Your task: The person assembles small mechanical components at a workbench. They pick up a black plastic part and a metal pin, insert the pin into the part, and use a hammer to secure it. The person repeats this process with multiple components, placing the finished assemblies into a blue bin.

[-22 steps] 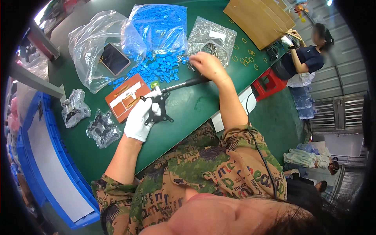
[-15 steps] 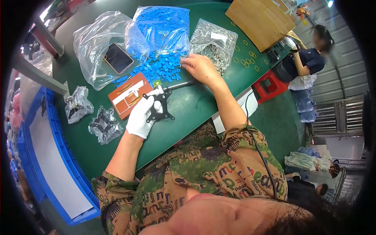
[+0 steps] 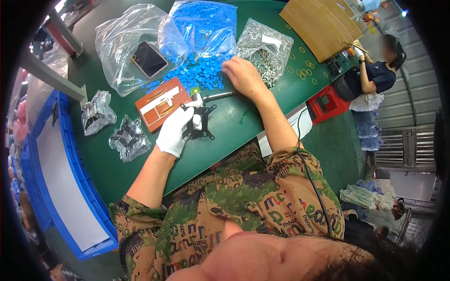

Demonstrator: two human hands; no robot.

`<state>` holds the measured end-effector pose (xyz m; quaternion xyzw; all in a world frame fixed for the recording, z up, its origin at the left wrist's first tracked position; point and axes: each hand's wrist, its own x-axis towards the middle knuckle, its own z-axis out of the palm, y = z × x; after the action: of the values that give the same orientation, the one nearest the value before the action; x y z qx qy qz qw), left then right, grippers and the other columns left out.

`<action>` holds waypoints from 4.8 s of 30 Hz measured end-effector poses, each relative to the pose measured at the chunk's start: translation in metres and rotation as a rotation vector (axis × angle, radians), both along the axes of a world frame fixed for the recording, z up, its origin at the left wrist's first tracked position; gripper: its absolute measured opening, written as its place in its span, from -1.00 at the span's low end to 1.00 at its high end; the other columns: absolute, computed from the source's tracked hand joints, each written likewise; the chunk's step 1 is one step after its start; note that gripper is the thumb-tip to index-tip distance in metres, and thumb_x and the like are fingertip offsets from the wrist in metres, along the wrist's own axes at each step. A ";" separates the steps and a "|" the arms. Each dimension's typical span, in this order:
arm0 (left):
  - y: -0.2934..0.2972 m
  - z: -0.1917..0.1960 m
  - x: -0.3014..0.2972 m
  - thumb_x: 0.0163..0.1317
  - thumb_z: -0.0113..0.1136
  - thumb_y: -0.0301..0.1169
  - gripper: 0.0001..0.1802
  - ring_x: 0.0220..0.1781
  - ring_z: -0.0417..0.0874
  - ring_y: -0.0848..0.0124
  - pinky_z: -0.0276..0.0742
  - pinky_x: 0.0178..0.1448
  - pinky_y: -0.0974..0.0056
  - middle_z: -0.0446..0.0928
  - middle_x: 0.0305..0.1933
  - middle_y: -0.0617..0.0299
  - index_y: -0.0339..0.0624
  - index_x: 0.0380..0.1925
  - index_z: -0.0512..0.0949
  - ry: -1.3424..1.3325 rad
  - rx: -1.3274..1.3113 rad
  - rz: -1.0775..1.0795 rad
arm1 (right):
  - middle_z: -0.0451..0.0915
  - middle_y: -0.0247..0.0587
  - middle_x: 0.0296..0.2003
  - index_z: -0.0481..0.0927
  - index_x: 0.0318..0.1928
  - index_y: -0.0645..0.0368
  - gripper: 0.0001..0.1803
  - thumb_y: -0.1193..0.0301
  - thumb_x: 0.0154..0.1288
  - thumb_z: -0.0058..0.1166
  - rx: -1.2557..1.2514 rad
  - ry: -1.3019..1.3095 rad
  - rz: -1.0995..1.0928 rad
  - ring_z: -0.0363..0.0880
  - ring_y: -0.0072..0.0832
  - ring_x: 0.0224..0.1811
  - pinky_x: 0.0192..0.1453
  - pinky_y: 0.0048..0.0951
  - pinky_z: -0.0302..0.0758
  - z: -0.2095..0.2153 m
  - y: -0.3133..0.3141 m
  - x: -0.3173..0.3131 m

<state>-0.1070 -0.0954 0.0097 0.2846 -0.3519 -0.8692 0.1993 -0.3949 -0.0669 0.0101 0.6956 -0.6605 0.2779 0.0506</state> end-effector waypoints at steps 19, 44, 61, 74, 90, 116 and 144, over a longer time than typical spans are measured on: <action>0.016 0.003 0.007 0.56 0.01 -0.18 -0.64 -0.40 0.56 0.48 0.50 -0.23 0.32 0.60 -0.43 0.26 -0.21 -0.31 0.58 -0.327 -0.635 -0.142 | 0.54 -0.09 -0.25 0.56 -0.14 0.21 -0.90 0.45 0.45 0.10 0.154 -0.478 0.322 0.57 -0.11 -0.15 -0.04 -0.17 0.50 0.034 0.059 0.118; 0.032 0.033 0.016 0.54 0.03 -0.21 -0.62 -0.46 0.58 0.51 0.51 -0.28 0.36 0.63 -0.47 0.25 -0.30 -0.07 0.69 -0.134 -0.338 -0.617 | 0.67 -0.45 -0.21 0.71 -0.08 -0.02 -0.78 0.44 0.25 0.25 -0.131 -0.091 0.381 0.66 -0.44 -0.20 -0.08 -0.37 0.45 -0.001 0.109 0.099; 0.054 0.012 0.011 0.54 0.03 -0.16 -0.62 -0.41 0.55 0.51 0.49 -0.24 0.36 0.63 -0.41 0.28 -0.20 -0.04 0.70 -0.164 -0.508 -0.627 | 0.69 -0.55 -0.26 0.73 -0.09 -0.11 -0.77 0.41 0.22 0.28 -0.173 -0.086 0.076 0.65 -0.57 -0.20 0.28 -0.16 0.30 -0.023 0.153 0.116; 0.058 0.026 0.006 0.50 0.11 -0.19 -0.67 -0.43 0.48 0.58 0.45 -0.26 0.38 0.63 -0.41 0.34 -0.19 -0.17 0.74 -0.288 -0.471 -0.756 | 0.60 -0.57 -0.31 0.67 -0.13 -0.10 -0.78 0.41 0.19 0.31 -0.199 -0.060 0.151 0.64 -0.56 -0.20 0.42 -0.13 0.27 -0.027 0.168 0.111; 0.064 0.026 0.001 0.52 0.08 -0.18 -0.64 -0.52 0.50 0.56 0.45 -0.35 0.39 0.59 -0.54 0.30 -0.22 -0.14 0.73 -0.278 -0.428 -0.760 | 0.70 -0.42 -0.30 0.70 -0.09 0.05 -0.78 0.40 0.24 0.36 -0.122 -0.129 0.127 0.68 -0.41 -0.21 0.33 -0.13 0.35 0.000 0.158 0.065; 0.054 0.024 0.005 0.53 0.10 -0.21 -0.63 -0.50 0.53 0.55 0.44 -0.35 0.39 0.60 -0.52 0.26 -0.30 -0.16 0.71 -0.194 -0.442 -0.679 | 0.69 -0.07 -0.40 0.72 -0.28 0.17 -0.52 0.02 0.40 -0.05 0.698 0.112 0.004 0.66 -0.12 -0.32 -0.13 -0.14 0.57 0.029 -0.005 0.009; 0.067 0.029 0.004 0.46 0.17 -0.15 -0.64 -0.56 0.50 0.51 0.48 -0.39 0.33 0.58 -0.59 0.27 -0.24 -0.31 0.71 -0.369 -0.431 -0.855 | 0.60 -0.02 -0.34 0.59 -0.19 0.20 -0.63 0.16 0.57 -0.10 0.738 -0.624 0.388 0.61 -0.02 -0.22 -0.11 -0.13 0.54 0.041 0.171 0.081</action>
<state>-0.1025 -0.0284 0.0391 0.2164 -0.6373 -0.7161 -0.1853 -0.3134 0.1042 0.0507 0.6610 -0.5570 0.2248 -0.4497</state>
